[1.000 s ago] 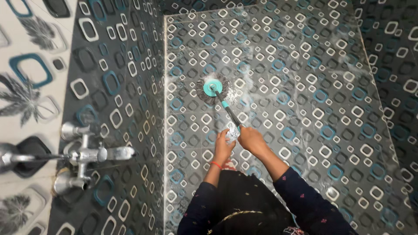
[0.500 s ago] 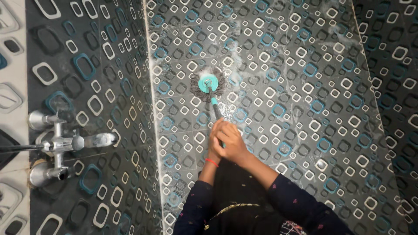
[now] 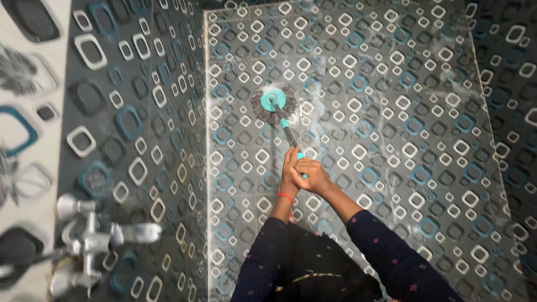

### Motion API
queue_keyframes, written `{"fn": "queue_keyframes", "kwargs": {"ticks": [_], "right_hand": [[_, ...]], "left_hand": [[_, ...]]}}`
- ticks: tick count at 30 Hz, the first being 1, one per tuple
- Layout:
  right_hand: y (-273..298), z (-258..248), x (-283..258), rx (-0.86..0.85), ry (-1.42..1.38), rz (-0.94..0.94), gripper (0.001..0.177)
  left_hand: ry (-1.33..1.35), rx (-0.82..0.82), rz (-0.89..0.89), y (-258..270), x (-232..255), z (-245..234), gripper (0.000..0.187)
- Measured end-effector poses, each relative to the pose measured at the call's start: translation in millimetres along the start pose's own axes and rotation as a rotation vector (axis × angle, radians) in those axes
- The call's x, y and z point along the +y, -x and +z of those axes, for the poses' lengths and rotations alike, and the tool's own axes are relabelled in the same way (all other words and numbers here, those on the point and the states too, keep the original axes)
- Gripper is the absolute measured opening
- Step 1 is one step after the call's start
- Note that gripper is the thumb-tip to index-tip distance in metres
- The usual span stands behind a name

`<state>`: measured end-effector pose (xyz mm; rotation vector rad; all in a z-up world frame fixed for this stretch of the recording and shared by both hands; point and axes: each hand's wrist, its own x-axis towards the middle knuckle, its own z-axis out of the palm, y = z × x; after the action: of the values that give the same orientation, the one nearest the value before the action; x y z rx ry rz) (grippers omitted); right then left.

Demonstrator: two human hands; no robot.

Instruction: The person cleans the floor by hand using a long-handled scrub brush to move soapy water across the tiles.

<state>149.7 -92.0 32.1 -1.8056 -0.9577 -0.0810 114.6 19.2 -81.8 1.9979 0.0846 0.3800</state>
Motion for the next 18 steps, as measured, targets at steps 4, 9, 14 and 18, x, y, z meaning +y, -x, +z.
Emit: {"fn": "queue_keyframes", "kwargs": {"ticks": [4, 9, 14, 18], "right_hand": [[-49.4, 9.7, 44.5, 0.005, 0.044, 0.031, 0.024], [-108.0, 16.9, 94.5, -0.035, 0.119, 0.119, 0.025], [-166.3, 29.7, 142.8, 0.037, 0.245, 0.156, 0.021], [-198.3, 44.8, 188.5, -0.059, 0.437, 0.433, 0.019]], "left_hand": [[-0.057, 0.037, -0.119, -23.9, -9.5, -14.2, 0.070], [-0.031, -0.028, -0.374, -45.4, -23.1, -51.5, 0.065], [-0.069, 0.015, -0.332, -56.6, -50.8, -79.1, 0.059], [-0.094, 0.028, -0.363, -61.3, -65.9, -89.2, 0.056]]}}
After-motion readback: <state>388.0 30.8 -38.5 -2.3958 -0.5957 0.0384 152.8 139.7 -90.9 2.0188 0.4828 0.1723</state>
